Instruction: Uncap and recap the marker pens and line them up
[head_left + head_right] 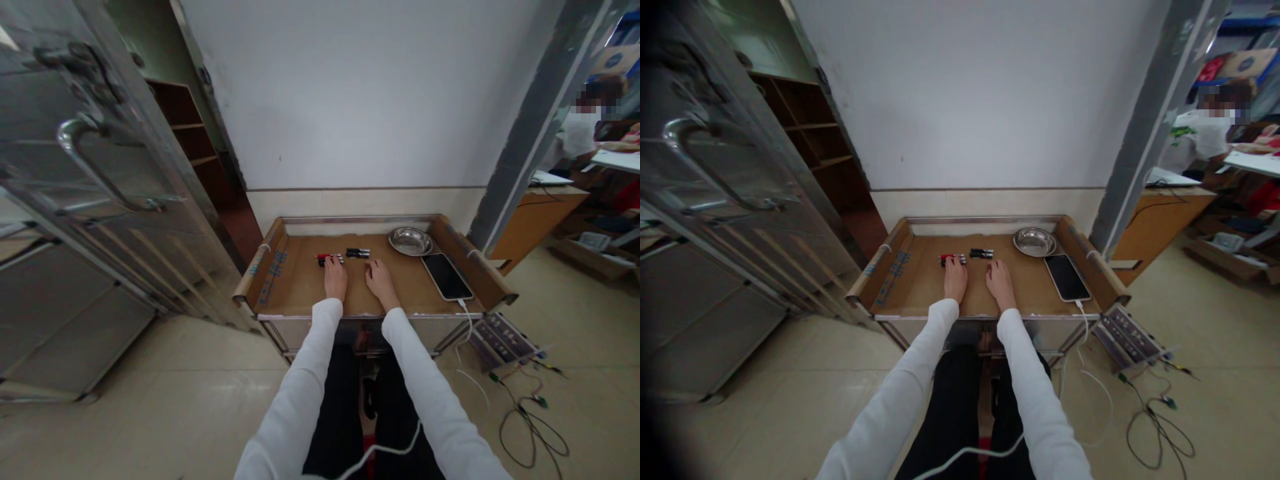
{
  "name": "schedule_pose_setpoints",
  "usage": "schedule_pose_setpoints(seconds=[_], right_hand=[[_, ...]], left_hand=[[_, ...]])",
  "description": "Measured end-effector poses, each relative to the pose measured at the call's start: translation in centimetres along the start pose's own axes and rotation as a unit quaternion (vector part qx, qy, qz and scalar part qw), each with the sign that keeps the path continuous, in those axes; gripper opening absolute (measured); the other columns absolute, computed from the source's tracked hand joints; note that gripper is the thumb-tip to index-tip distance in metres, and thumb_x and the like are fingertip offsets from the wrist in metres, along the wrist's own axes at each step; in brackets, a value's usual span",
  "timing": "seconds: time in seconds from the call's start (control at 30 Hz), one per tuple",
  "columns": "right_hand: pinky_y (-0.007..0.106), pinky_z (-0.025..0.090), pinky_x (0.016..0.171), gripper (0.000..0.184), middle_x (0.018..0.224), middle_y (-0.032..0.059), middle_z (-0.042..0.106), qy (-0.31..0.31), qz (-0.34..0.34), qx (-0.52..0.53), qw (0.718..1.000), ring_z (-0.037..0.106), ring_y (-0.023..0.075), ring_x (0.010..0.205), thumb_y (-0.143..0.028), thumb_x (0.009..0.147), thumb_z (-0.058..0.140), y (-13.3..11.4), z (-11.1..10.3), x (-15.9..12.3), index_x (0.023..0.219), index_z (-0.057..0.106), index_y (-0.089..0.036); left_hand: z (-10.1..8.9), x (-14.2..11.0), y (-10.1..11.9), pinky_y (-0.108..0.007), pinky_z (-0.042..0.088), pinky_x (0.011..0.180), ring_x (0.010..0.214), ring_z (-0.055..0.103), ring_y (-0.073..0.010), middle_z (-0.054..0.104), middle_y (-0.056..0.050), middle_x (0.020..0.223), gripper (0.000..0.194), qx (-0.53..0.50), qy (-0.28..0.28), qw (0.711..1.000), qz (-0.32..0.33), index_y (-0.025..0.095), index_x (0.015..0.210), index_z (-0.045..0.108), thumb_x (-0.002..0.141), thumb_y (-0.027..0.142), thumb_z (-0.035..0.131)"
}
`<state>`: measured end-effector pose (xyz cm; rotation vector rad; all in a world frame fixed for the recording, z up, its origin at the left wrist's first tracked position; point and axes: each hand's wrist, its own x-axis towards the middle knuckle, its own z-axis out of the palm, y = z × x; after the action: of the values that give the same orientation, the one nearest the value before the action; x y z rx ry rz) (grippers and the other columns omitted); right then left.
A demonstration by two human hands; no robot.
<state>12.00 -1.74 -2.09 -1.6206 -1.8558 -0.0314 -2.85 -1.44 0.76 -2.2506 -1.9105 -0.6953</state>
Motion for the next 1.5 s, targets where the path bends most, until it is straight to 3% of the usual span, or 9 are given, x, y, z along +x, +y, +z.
schedule_pose_setpoints(seconds=[0.1,0.23,0.47,0.6,0.8,1.07,1.3,1.5], right_hand=[[0.034,0.041,0.090,0.031,0.103,0.0138,0.059,-0.006,-0.004,-0.011,1.000,0.052,0.0220,0.096,-0.010,0.084,0.040,0.0,0.0,0.1,0.107,0.061,-0.010],[0.034,0.040,0.090,0.031,0.103,0.0137,0.059,-0.004,-0.004,-0.016,1.000,0.052,0.0223,0.096,-0.011,0.084,0.040,0.0,-0.1,0.3,0.107,0.060,-0.010],[0.036,0.040,0.090,0.033,0.106,0.0146,0.058,-0.001,0.004,-0.031,1.000,0.050,0.0236,0.098,-0.013,0.085,0.039,-0.2,-0.1,0.2,0.112,0.059,-0.011],[0.036,0.040,0.089,0.039,0.110,0.0147,0.056,-0.016,0.012,-0.041,0.999,0.050,0.0241,0.101,-0.014,0.087,0.040,-0.3,-0.3,0.1,0.123,0.055,-0.014],[0.040,0.039,0.087,0.047,0.111,0.0157,0.054,-0.024,0.042,-0.058,0.997,0.049,0.0263,0.100,-0.017,0.086,0.044,-0.8,-0.3,0.2,0.132,0.050,-0.020],[0.037,0.040,0.085,0.034,0.104,0.0130,0.056,0.006,0.032,-0.054,0.998,0.049,0.0242,0.095,-0.015,0.083,0.044,-0.8,-0.4,0.2,0.112,0.061,-0.019],[0.035,0.039,0.084,0.037,0.103,0.0129,0.055,0.013,0.024,-0.061,0.998,0.048,0.0237,0.095,-0.014,0.084,0.042,-0.7,-0.4,0.2,0.118,0.056,-0.015],[0.034,0.039,0.083,0.023,0.099,0.0122,0.056,0.009,0.026,-0.051,0.998,0.048,0.0233,0.093,-0.017,0.086,0.043,-0.3,-0.1,0.4,0.099,0.062,-0.015]], left_hand=[[-0.2,0.0,0.2,-0.039,0.042,0.092,0.104,0.050,-0.0256,0.052,-0.018,0.110,0.032,0.009,0.026,0.999,-0.034,0.007,0.114,0.050,0.088,0.008,0.032],[-0.5,0.0,0.4,-0.039,0.042,0.090,0.103,0.052,-0.0258,0.051,-0.020,0.112,0.031,-0.007,0.019,0.999,-0.049,0.006,0.116,0.047,0.088,0.010,0.034],[-0.4,0.1,0.5,-0.039,0.040,0.094,0.107,0.050,-0.0265,0.052,-0.017,0.114,0.030,-0.017,0.014,1.000,0.015,0.011,0.112,0.052,0.086,0.010,0.038],[-0.2,0.0,0.6,-0.044,0.039,0.095,0.111,0.047,-0.0294,0.049,-0.016,0.123,0.037,-0.037,-0.012,0.997,0.060,0.017,0.122,0.050,0.086,0.016,0.042],[-0.4,0.0,0.8,-0.050,0.037,0.096,0.116,0.044,-0.0324,0.047,-0.018,0.127,0.030,-0.050,-0.022,0.998,0.013,0.018,0.115,0.054,0.087,0.019,0.042],[-0.4,-0.1,0.7,-0.049,0.038,0.096,0.118,0.043,-0.0315,0.046,-0.017,0.130,0.033,-0.037,0.002,0.999,0.017,0.018,0.117,0.052,0.085,0.017,0.044],[-0.6,-0.1,0.7,-0.048,0.037,0.097,0.117,0.041,-0.0301,0.046,-0.016,0.126,0.022,-0.039,-0.005,0.999,0.029,0.017,0.106,0.057,0.091,0.021,0.041],[-0.4,0.2,0.5,-0.045,0.039,0.097,0.114,0.044,-0.0292,0.051,-0.013,0.119,0.019,-0.027,-0.018,0.998,0.057,0.018,0.102,0.059,0.092,0.027,0.045]])
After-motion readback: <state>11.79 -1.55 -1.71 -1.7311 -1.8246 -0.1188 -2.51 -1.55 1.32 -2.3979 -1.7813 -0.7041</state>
